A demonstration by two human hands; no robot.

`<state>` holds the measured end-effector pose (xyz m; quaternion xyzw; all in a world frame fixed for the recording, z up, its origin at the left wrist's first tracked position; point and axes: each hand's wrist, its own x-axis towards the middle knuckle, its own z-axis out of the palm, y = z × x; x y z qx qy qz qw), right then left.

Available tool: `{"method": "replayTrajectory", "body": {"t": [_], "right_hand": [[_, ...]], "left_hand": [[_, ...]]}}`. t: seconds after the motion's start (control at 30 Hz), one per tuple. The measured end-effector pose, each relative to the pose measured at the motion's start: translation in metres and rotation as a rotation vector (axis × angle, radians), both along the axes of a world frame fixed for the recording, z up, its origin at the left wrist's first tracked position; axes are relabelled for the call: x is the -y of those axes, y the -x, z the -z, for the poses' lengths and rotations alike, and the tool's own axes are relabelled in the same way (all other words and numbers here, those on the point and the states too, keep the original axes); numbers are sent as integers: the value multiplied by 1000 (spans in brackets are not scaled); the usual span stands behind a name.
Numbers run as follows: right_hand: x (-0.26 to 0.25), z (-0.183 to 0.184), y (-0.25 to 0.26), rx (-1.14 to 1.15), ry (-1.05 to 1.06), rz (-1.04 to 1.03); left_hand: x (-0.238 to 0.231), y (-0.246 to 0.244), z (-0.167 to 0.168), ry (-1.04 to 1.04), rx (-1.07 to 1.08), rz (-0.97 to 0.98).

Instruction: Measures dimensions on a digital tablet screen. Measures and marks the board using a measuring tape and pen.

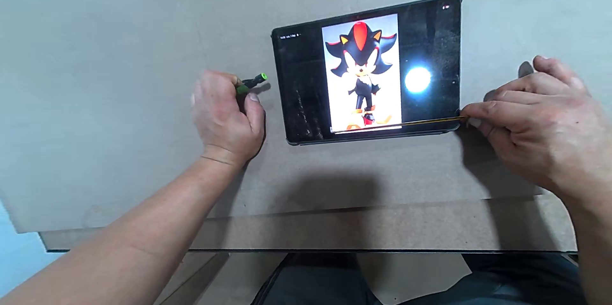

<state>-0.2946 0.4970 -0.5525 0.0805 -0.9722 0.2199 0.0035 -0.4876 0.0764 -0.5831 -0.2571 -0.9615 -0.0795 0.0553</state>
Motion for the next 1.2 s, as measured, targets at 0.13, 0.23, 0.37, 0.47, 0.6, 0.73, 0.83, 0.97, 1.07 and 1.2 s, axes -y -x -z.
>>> {"method": "replayTrajectory", "body": {"t": [0.13,0.23,0.37,0.47,0.6,0.73,0.83,0.97,1.07,1.2], "right_hand": [[1,0,0,1,0,6],[2,-1,0,1,-5,6],[2,0,0,-5,0,12],[2,0,-1,-4,-8,14],[3,1,-2,-12,-7,26],[3,1,-2,-14,-8,26],[4,0,-3,-12,-6,23],[4,-2,-4,0,2,23],[4,-1,-3,0,4,26],[5,-2,-3,2,0,23]], "left_hand": [[0,0,-1,-5,-2,5],[1,1,-1,-4,-8,11],[0,0,0,-15,-12,11],[0,0,0,-7,-9,9],[-1,0,-1,-10,-5,7],[0,1,0,-12,-9,10],[0,1,0,-11,-5,12],[0,1,1,-22,-15,15],[0,0,0,-26,-19,16],[0,0,0,-25,-24,16]]}}
